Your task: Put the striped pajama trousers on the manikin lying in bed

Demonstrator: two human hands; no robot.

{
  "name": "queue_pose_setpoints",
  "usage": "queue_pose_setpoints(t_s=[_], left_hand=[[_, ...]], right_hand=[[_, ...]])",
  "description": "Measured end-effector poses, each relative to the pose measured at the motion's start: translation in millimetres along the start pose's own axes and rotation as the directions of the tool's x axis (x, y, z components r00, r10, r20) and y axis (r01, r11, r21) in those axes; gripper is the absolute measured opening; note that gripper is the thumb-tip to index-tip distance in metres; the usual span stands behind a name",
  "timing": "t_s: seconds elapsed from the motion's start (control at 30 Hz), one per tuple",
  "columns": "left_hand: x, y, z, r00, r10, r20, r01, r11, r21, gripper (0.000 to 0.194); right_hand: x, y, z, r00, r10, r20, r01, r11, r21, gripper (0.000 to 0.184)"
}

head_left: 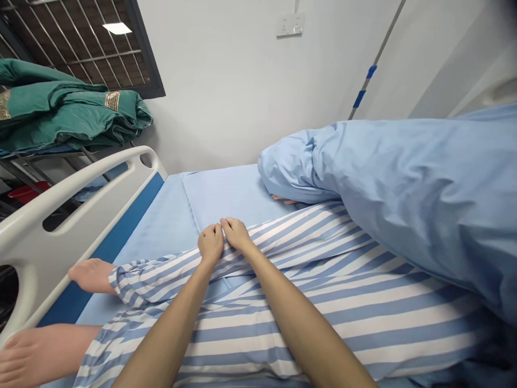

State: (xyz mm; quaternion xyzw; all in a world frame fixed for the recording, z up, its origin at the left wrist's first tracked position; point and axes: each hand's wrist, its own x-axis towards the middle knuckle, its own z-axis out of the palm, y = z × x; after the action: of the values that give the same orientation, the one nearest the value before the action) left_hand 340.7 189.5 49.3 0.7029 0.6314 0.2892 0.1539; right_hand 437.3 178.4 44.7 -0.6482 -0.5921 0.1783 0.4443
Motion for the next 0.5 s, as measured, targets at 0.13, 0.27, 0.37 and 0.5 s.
queue_pose_setpoints(t_s=[0.13, 0.27, 0.37, 0.5], left_hand=[[4, 6, -1.5, 0.999, -0.016, 0.045, 0.017, 0.999, -0.029, 0.041], [14, 31, -0.1, 1.000, -0.013, 0.025, 0.017, 0.980, -0.196, 0.039], [15, 51, 5.2, 1.000, 0.002, 0.006, 0.000, 0.946, -0.324, 0.036], [5, 52, 17.2, 0.998, -0.055, -0.020, 0.048, 0.960, -0.275, 0.039]], right_hand=[[3, 6, 1, 0.999, -0.032, 0.001, 0.031, 0.987, 0.158, 0.038], [8, 9, -4, 0.999, 0.005, -0.053, 0.019, 0.899, 0.437, 0.039], [11, 11, -8, 0.993, 0.111, -0.028, -0.067, 0.757, 0.650, 0.037], [12, 11, -11, 0.977, 0.211, -0.016, -0.137, 0.687, 0.714, 0.034]])
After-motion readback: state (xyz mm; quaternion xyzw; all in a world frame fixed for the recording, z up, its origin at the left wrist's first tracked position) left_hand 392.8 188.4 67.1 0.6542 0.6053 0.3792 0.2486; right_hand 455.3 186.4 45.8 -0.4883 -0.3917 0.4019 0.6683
